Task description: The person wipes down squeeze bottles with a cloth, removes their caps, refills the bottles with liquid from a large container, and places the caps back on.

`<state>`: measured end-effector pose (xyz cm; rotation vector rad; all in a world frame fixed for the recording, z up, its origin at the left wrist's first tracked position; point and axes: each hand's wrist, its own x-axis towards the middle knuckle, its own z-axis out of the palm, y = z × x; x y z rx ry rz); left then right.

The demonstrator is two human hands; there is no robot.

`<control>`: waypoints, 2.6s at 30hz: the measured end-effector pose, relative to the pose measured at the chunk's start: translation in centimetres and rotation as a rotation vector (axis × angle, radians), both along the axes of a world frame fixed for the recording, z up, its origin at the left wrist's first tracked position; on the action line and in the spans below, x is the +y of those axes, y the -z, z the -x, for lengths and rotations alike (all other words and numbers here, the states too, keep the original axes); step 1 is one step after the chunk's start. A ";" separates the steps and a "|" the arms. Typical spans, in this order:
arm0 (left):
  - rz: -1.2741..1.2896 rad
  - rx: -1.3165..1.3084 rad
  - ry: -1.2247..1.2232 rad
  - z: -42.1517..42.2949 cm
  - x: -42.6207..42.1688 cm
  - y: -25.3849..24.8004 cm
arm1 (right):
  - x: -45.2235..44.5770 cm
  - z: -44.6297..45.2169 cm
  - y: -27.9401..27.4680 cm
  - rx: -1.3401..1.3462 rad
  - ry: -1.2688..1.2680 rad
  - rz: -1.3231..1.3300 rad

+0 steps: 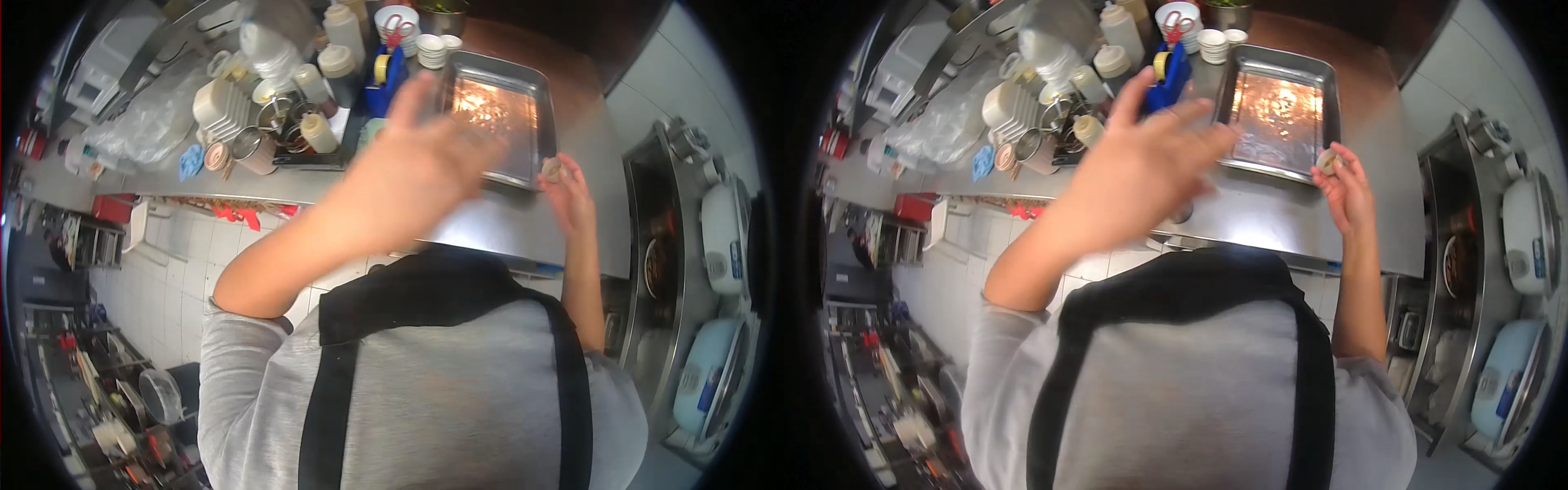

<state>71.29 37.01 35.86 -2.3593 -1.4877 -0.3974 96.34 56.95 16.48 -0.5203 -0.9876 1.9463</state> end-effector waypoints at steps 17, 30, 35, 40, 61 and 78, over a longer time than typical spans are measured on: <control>0.482 -0.253 -0.061 8.6 2.2 13.4 | -8.3 18.2 9.2 -0.308 -0.078 -0.748; 0.511 -0.157 -0.122 9.1 3.3 13.0 | -8.9 19.0 7.9 -0.597 0.074 -0.975; 0.503 -0.104 -0.147 9.2 4.5 12.4 | -9.3 19.6 7.9 -0.585 0.115 -0.933; 0.503 -0.175 -0.457 8.0 4.5 12.1 | -8.7 20.3 8.9 -0.589 0.172 -0.991; 0.663 0.104 -0.011 9.6 6.8 9.9 | -10.5 20.8 9.2 -0.568 0.207 -0.763; 0.639 -0.870 0.218 12.5 8.7 5.4 | -15.6 23.2 8.9 -0.840 0.633 -0.742</control>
